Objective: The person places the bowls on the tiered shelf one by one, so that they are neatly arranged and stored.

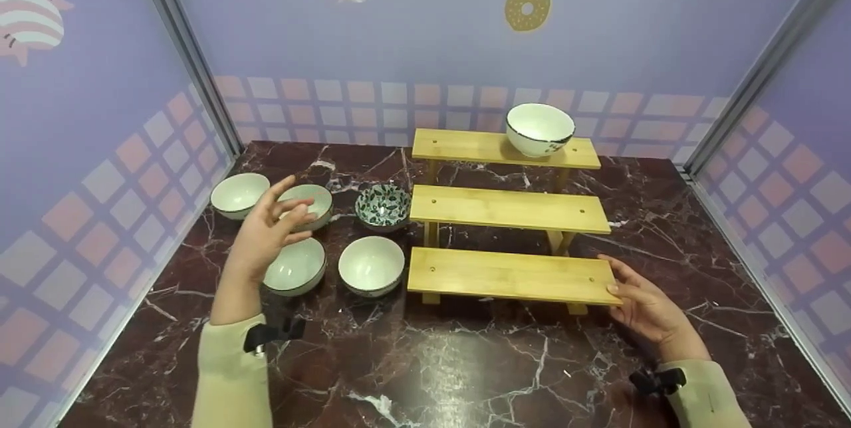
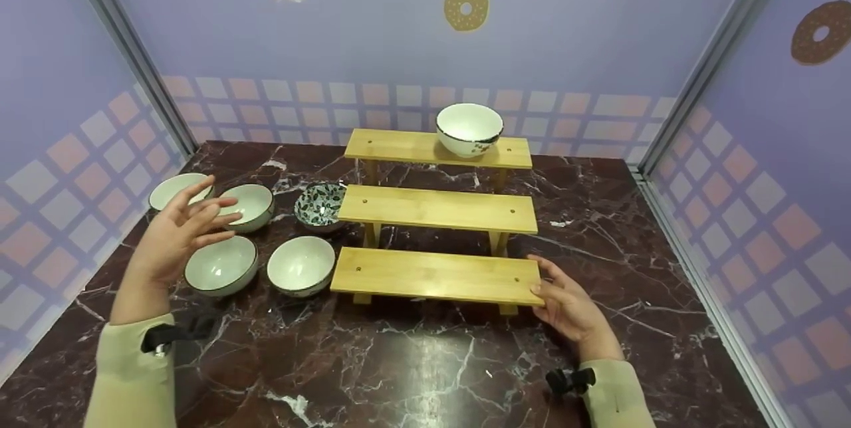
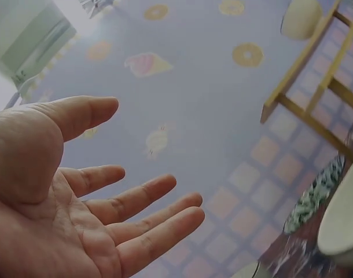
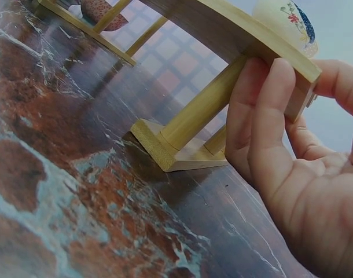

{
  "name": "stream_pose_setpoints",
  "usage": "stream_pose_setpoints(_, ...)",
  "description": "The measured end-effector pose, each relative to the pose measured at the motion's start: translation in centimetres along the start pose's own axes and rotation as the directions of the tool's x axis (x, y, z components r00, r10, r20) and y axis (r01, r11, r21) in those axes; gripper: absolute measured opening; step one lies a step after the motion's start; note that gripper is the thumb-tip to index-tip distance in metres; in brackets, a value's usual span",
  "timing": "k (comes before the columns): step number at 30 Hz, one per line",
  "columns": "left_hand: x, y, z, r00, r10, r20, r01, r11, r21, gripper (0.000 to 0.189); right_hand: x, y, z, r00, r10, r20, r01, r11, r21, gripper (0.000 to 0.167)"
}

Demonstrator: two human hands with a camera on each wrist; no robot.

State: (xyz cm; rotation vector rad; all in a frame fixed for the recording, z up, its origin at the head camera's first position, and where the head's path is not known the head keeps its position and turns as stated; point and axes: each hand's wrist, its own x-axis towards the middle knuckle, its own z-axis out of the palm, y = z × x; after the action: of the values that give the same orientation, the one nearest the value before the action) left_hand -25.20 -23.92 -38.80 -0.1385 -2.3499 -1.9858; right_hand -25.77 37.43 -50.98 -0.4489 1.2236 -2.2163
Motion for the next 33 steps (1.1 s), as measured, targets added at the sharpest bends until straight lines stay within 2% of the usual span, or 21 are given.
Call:
stream_pose_setpoints(5, -1.6, -1.0, -2.1, 1.000, -0.026, -0.007, 0.026, 0.998, 0.059, 0.074, 0.0, 0.0, -0.1, 1.000, -0.005, -0.001, 0.005, 1.000, 0.024, 0.057)
stream_pose_setpoints(10, -3.0, -2.4, -3.5, 0.999, -0.040, -0.030, 0.042, 0.997, 0.058, 0.075, 0.1, 0.1, -0.1, 1.000, -0.004, 0.008, 0.004, 0.999, 0.038, 0.058)
stream_pose_setpoints(13, -3.7, -3.4, -4.1, 0.997, -0.031, -0.066, 0.033, 0.999, 0.032, 0.074, 0.1, 0.1, -0.1, 1.000, -0.007, 0.014, 0.006, 0.999, 0.035, 0.059)
stream_pose_setpoints(16, -4.2, -4.4, -4.5, 0.991, -0.020, -0.132, 0.020, 1.000, -0.002, 0.074, 0.1, 0.1, -0.1, 1.000, -0.015, 0.023, 0.014, 0.999, 0.033, 0.060)
stream_pose_setpoints(18, -4.5, -5.2, -4.6, 0.982, -0.025, -0.188, 0.021, 0.999, -0.024, 0.074, 0.1, 0.1, -0.2, 1.000, -0.017, 0.024, 0.017, 0.999, 0.035, 0.060)
stream_pose_setpoints(21, -4.7, -6.2, -4.7, 0.958, -0.057, -0.281, 0.042, 0.997, -0.062, 0.073, 0.0, 0.1, -0.3, 0.999, -0.023, 0.026, 0.022, 0.999, 0.038, 0.060)
stream_pose_setpoints(25, -4.8, -7.5, -4.7, 0.926, -0.120, -0.359, 0.095, 0.992, -0.086, 0.073, -0.1, 0.1, -0.3, 0.999, -0.023, 0.040, 0.021, 0.999, 0.043, 0.061)
stream_pose_setpoints(27, -4.8, -8.2, -4.7, 0.916, -0.148, -0.374, 0.131, 0.989, -0.069, 0.074, -0.1, 0.0, -0.3, 0.998, -0.020, 0.051, 0.018, 0.999, 0.049, 0.061)
stream_pose_setpoints(30, -4.8, -9.0, -4.8, 0.912, -0.192, -0.362, 0.190, 0.981, -0.042, 0.075, 0.0, 0.0, -0.3, 0.998, -0.012, 0.063, 0.008, 0.998, 0.054, 0.063)
stream_pose_setpoints(33, -4.8, -9.8, -4.8, 0.925, -0.243, -0.292, 0.241, 0.970, -0.041, 0.079, 0.1, 0.0, -0.3, 0.998, -0.007, 0.064, 0.003, 0.999, 0.052, 0.063)
